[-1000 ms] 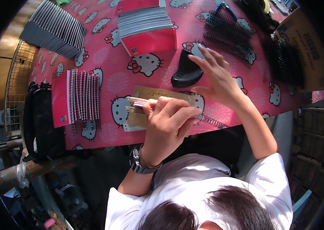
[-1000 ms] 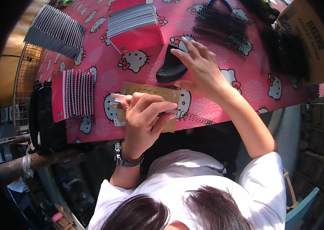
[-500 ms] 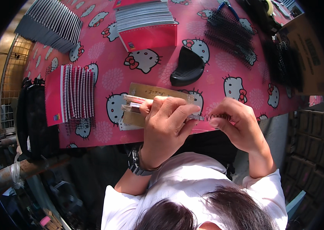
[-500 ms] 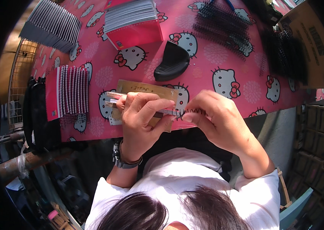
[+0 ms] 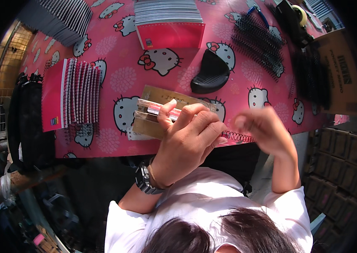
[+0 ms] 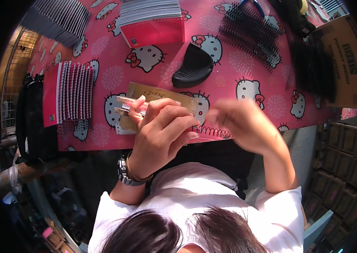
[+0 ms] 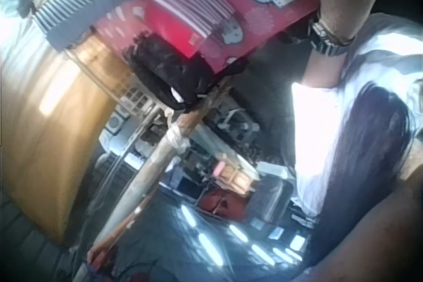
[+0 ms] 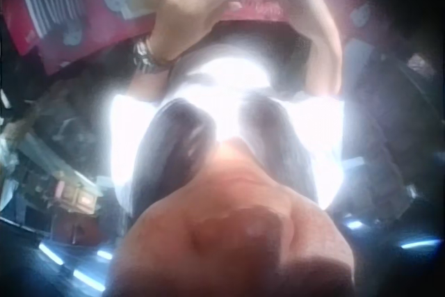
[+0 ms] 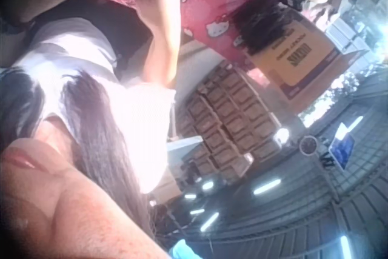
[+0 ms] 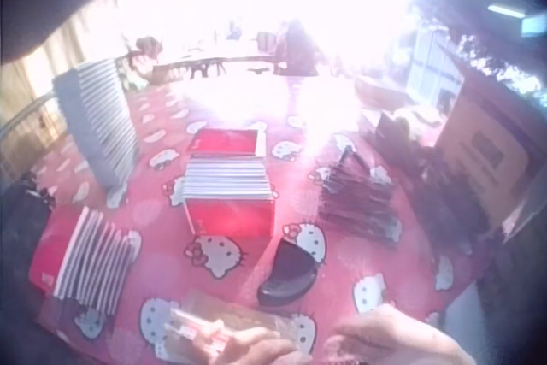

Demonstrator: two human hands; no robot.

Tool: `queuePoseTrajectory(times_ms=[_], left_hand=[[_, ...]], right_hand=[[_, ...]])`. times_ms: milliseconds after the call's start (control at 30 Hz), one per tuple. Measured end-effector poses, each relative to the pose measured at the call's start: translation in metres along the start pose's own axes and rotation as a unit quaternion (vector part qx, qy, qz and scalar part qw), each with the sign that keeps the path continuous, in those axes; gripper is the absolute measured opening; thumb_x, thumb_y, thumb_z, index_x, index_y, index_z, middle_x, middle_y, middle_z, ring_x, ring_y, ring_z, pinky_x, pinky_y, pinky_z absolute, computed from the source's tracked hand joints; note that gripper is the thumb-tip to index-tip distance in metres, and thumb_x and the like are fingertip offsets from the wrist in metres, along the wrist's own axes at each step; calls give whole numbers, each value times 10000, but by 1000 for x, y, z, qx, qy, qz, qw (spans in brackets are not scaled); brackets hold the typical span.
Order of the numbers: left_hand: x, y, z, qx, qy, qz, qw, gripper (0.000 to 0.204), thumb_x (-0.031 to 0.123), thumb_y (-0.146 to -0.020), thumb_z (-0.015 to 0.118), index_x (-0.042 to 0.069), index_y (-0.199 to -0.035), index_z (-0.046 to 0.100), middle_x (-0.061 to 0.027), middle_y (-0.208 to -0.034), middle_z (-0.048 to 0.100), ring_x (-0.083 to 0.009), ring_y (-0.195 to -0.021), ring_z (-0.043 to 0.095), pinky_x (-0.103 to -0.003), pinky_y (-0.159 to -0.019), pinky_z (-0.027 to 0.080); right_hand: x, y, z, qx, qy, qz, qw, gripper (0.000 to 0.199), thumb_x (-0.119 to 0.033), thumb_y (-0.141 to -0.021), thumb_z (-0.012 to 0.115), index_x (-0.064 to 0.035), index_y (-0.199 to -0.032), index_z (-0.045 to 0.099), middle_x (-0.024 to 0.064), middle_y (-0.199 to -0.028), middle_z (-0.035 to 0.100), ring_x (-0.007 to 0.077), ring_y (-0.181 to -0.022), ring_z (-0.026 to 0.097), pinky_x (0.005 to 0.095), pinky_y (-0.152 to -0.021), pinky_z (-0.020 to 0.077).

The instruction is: The person binds notebooks by hand, threading a plastic spiral spine through the punched holes using a rubber friction pad, moving them between stacks, and organizing the finished items on a table.

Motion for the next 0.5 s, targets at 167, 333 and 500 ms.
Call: queuePoseTrajectory(times_ms=[167, 333, 500], left_hand=[[0, -5, -4, 13, 40, -17, 999, 163, 281, -792, 723, 209, -936, 700, 66, -985, 644, -179, -1046, 568, -484, -1003, 215], [-8, 1, 3, 59, 6, -29, 998, 184, 198, -737, 765, 204, -910, 701, 58, -982, 656, -187, -1041, 585, -468, -1038, 213], [-5, -5, -1, 43, 24, -72, 996, 232, 142, -702, 782, 194, -914, 704, 51, -966, 651, -195, -1037, 584, -494, -1050, 197]], right_hand=[[-2, -56, -19, 224, 200, -235, 924, 515, -301, -750, 786, -98, -1190, 609, 189, -1317, 532, 364, -1170, 505, 422, -948, 449], [18, -88, -4, 180, 300, -224, 910, 695, -339, -631, 836, -139, -1245, 578, 203, -1443, 392, 409, -1265, 403, 500, -1021, 385], [23, -78, -8, 166, 269, -202, 927, 686, -332, -620, 839, -137, -1228, 589, 199, -1420, 410, 402, -1260, 405, 499, -1019, 391]])
Point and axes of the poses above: each hand's wrist, its own y-axis away from the middle knuckle, its own z-axis out of the palm, x = y × z, the point moved 6 cm from there along -y, towards the middle knuckle
